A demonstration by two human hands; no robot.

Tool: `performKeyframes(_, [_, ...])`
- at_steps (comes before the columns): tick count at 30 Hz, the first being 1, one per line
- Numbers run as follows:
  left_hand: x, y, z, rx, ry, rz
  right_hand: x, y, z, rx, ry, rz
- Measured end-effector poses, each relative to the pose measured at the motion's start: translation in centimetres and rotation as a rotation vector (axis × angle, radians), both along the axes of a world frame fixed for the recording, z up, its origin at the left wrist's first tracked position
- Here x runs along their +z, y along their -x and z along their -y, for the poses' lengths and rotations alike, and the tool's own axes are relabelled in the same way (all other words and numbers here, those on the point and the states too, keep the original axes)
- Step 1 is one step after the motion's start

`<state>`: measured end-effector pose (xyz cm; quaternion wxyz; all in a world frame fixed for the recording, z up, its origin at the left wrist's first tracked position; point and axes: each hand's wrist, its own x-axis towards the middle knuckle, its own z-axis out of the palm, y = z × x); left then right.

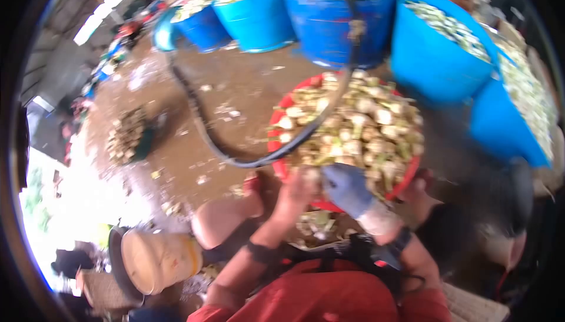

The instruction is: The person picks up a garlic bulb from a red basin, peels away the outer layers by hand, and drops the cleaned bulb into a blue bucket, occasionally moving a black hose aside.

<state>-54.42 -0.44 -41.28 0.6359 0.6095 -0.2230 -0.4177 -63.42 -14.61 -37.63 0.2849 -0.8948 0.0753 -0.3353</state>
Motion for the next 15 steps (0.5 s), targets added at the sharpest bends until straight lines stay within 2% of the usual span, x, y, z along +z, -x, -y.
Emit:
performKeyframes(1, [-6.6,0.1,0.5,0.068,-0.014,0.291,-0.6,0.3,0.2,0.025,0.072,-0.005])
performKeyframes(2, [-3.3,0.7,0.0,0.09,-0.064,0.801,-0.7,0.2,0.0,0.022,0.088,-0.059])
performKeyframes(3, [-7.8,1.1,1.0,0.188,0.125,0.489,-0.6,0.3,-0.1,0.031,0.093,-0.142])
performKeyframes(4, [-0.3,1.2,-0.2,0.065,-0.066,0.455,-1.1,0.1,-0.2,0.026,0.106,-0.143])
performKeyframes(5, [-0.1,1.2,0.0,0.043,-0.103,0.438,-1.6,0.2,-0.1,0.0,0.126,-0.16])
performKeyframes(7, [-0.9,1.4,0.0,0.066,-0.015,0.457,-2.4,0.2,0.2,-0.006,0.122,-0.214])
performKeyframes(9, [-0.5,0.6,-0.1,-0.012,-0.079,0.218,-2.7,0.2,0.4,0.011,0.117,-0.191])
performKeyframes(11, [0.1,0.2,-0.1,0.022,-0.135,0.111,-3.4,0.3,0.6,0.113,-0.215,-0.149])
performKeyframes(13, [0.5,-0.1,-0.2,-0.01,-0.129,0.174,-2.3,0.5,0.1,0.11,-0.108,-0.184])
performKeyframes(15, [-2.7,0.0,0.2,0.047,-0.051,0.482,-3.3,0.2,0.0,0.081,-0.078,-0.158])
